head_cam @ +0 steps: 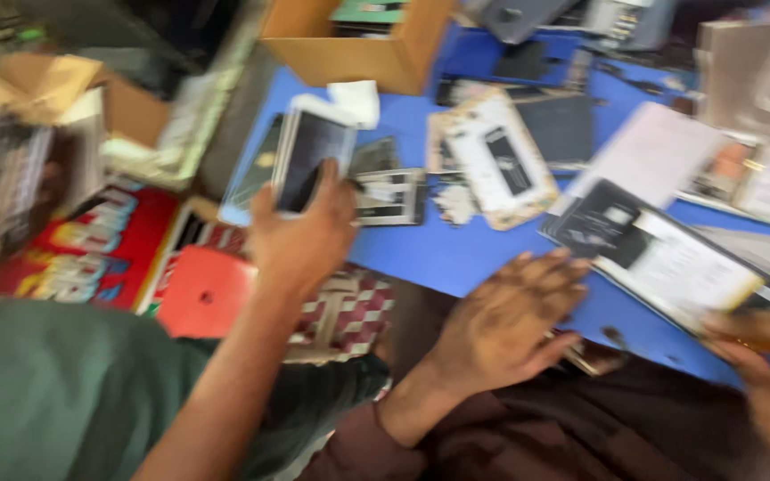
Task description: The person uses a screwdriver to pry open a smartphone, removes the screen assembly, and detaches internal components. They then place the disassembled parts on the table and continue working on the device.
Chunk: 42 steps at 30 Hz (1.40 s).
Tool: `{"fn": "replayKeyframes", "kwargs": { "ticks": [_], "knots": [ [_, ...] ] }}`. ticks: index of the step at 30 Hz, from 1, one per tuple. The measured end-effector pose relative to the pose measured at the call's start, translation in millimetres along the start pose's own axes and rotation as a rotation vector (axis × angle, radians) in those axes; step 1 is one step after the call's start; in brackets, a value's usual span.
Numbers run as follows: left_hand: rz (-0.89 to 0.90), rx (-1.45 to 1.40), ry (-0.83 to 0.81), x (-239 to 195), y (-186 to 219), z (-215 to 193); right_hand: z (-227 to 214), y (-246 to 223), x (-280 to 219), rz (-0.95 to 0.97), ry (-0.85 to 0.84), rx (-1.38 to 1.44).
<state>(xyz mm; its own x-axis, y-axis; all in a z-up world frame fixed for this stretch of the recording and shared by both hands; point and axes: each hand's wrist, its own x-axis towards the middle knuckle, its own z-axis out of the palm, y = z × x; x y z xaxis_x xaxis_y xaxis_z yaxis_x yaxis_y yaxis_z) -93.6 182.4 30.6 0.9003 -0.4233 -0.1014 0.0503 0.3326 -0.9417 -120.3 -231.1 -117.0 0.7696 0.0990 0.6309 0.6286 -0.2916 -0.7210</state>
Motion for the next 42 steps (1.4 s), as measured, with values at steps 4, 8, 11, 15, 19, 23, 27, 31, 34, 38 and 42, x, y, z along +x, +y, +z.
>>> {"fn": "replayKeyframes", "kwargs": {
  "ticks": [4,8,11,15,19,23,27,31,34,38,42],
  "knots": [
    [-0.397,-1.671,0.592,31,-18,-128,-7,6,-4,-0.111,-0.022,0.021],
    [-0.396,-2.066,0.796,39,20,-133,-1,-15,15,-0.051,0.065,0.073],
    [-0.501,-2.031,0.761,38,37,-97,-3,-29,20,0.001,0.123,0.048],
    [-0.734,-2.017,0.735,34,25,-82,-1,-27,15,0.208,0.273,0.313],
    [-0.894,-2.060,0.602,43,19,-88,-4,-17,7,0.254,0.259,0.328],
    [-0.904,-2.031,0.532,50,27,-83,-5,-15,10,0.288,0.281,0.371],
    [-0.820,-2.031,0.519,57,28,-79,-4,-17,15,0.240,0.300,0.415],
    [-0.805,-1.988,0.554,64,19,-83,-6,-21,20,0.273,0.339,0.351],
    [-0.836,-1.970,0.568,61,14,-85,-7,-19,15,0.264,0.346,0.325],
    [-0.914,-1.974,0.607,56,21,-84,-11,11,1,0.248,0.331,0.467],
    [-0.937,-1.999,0.620,53,53,-85,-22,65,-15,0.348,0.294,0.577]
  ]
}}
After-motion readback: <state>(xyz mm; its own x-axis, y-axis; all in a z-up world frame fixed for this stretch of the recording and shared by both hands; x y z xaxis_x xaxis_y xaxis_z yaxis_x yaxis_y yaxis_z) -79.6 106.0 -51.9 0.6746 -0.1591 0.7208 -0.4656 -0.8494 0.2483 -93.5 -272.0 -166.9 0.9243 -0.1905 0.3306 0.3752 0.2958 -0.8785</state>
